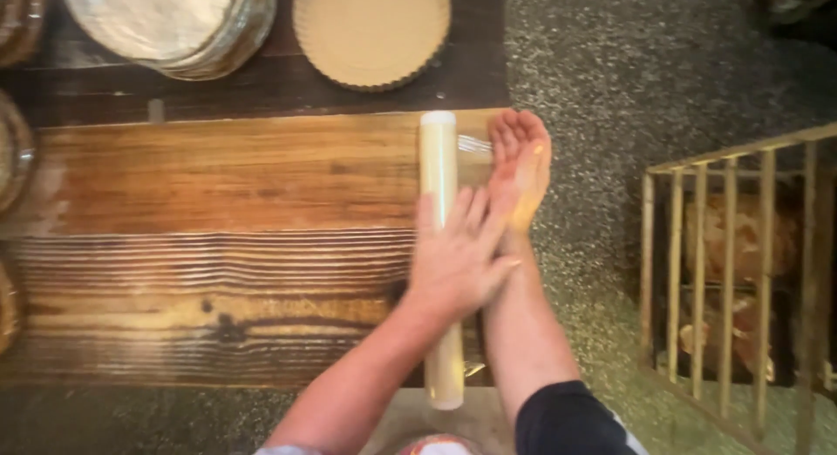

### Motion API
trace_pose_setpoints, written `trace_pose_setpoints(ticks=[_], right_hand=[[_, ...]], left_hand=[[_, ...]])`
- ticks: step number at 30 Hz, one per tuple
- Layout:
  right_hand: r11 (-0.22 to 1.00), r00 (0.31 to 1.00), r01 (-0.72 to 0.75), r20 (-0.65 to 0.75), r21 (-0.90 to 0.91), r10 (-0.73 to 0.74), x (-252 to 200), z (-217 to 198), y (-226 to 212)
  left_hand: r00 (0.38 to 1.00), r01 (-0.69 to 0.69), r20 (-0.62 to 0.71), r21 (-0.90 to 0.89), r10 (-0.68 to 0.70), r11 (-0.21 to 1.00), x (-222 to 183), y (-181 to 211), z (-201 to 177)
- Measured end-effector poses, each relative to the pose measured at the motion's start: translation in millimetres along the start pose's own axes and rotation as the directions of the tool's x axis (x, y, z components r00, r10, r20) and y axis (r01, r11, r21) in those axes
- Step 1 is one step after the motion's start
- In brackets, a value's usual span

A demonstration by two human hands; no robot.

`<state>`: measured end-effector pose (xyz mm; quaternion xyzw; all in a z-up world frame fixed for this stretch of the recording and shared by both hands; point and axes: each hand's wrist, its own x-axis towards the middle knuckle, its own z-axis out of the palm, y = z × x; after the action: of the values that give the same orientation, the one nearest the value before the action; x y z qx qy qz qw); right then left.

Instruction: The person takes baked pies from a cooling rack and wraps them in plastic wrap on a wooden workbench.

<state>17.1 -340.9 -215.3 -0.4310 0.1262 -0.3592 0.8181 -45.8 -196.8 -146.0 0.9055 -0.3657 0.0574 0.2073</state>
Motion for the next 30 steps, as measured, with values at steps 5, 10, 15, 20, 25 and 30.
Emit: trace_pose_setpoints(ticks=[5,10,15,20,25,30], right_hand=[[0.997,0.996,0.057,-0.065,-0.046,-0.060,2,0,11],[0.977,0.989,0.127,0.093,-0.168,-0.112,2,14,-4],[0.973,0.994,0.089,0.086,-0.213,-0.072,3,7,-4],[0.939,0.996,0.066,0.081,-0.337,-0.041,-3,20,-22],[0.963,1.000,-0.024,-0.011,-0.267,0.021,1,23,-24],[0.989,0.983,-0.142,-0.126,-0.052,0.134,7,10,-22]], left_hand=[[0.765,0.407,0.063,0.723,-0.640,0.558,-122,-168,-123],[0.800,0.582,-0.244,0.537,-0.548,0.611,-195,-214,-225],[0.708,0.681,-0.050,0.315,-0.705,0.661,-171,-224,-211],[0.430,0.881,0.056,0.190,-0.901,0.432,-181,-254,-207],[0.354,0.894,0.031,0.284,-0.935,0.347,-188,-280,-196],[0.379,0.871,-0.015,0.344,-0.925,0.351,-198,-288,-187]])
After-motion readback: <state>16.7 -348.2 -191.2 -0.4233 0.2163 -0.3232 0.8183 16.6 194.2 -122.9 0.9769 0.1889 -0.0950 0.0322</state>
